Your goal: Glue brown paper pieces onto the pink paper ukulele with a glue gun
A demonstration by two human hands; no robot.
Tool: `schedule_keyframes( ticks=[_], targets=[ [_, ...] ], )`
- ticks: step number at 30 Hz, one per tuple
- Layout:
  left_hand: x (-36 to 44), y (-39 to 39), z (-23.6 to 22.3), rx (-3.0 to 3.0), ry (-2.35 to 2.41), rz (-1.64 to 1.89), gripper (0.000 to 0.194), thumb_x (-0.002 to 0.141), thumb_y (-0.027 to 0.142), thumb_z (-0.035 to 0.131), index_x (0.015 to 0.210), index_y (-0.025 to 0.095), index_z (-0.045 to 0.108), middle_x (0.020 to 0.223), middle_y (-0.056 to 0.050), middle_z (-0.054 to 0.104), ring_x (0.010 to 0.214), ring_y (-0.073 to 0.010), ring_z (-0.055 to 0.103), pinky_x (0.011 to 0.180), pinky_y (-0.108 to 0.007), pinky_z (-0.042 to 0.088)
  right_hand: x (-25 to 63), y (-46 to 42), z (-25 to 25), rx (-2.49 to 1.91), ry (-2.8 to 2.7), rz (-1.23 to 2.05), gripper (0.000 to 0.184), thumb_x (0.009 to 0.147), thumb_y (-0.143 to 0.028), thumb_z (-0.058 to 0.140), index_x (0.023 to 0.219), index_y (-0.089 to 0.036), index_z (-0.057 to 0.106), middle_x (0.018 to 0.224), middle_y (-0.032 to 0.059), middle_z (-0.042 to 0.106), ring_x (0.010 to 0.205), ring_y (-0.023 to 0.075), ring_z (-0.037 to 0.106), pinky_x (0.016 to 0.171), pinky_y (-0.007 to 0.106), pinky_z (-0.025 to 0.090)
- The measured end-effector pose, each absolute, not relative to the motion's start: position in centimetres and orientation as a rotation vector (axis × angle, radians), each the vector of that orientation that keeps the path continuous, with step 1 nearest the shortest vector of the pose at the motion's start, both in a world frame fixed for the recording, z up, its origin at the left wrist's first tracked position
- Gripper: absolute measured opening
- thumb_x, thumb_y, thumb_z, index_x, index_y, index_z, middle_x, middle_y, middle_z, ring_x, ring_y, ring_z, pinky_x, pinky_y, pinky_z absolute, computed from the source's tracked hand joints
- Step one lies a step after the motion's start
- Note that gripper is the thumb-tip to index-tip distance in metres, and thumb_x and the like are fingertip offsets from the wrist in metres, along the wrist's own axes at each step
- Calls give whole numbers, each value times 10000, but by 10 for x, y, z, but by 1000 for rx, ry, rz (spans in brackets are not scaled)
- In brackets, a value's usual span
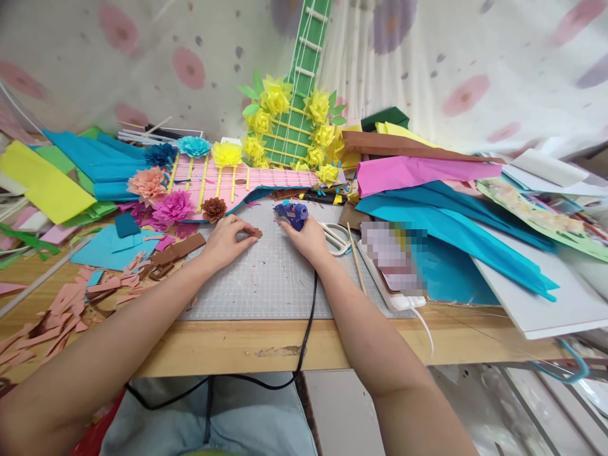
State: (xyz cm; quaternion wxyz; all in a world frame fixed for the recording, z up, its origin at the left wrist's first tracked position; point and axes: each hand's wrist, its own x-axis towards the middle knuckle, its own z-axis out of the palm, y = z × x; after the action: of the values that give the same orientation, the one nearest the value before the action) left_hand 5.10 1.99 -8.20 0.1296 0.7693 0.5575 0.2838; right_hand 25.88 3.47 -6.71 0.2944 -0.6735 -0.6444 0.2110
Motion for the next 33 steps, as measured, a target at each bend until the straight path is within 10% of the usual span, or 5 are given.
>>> schedule_keyframes(
  ticks=[19, 26, 33],
  targets=[
    [54, 18, -78, 2276, 1594, 1022, 172, 839, 266, 592, 799, 199, 746, 845, -58, 692, 861, -193, 583, 826, -345, 454, 256, 37, -67, -1893, -1681, 524, 405, 768, -537, 574, 871, -152, 647, 891, 144, 690, 900, 309, 655, 766, 389, 480],
    [51, 12, -77, 1797, 1488, 1281, 202, 803, 355, 600, 769, 201, 728, 841, -39, 711, 828, -169, 630, 768, -300, 481, 266, 32, -63, -1484, -1402, 223, 587, 673, -533, 665, 1101, -185, 467, 1007, 84, 587, 883, 215, 587, 806, 393, 483],
    [55, 11, -77, 1477, 1312, 1164, 311, 720, 477, 658, 797, 191, 751, 850, -63, 744, 783, -192, 657, 740, -311, 506, 242, 5, -49, -1124, -1716, 151, 208, 852, -340, 508, 1025, -227, 482, 933, 55, 595, 764, 158, 564, 736, 351, 487]
  ],
)
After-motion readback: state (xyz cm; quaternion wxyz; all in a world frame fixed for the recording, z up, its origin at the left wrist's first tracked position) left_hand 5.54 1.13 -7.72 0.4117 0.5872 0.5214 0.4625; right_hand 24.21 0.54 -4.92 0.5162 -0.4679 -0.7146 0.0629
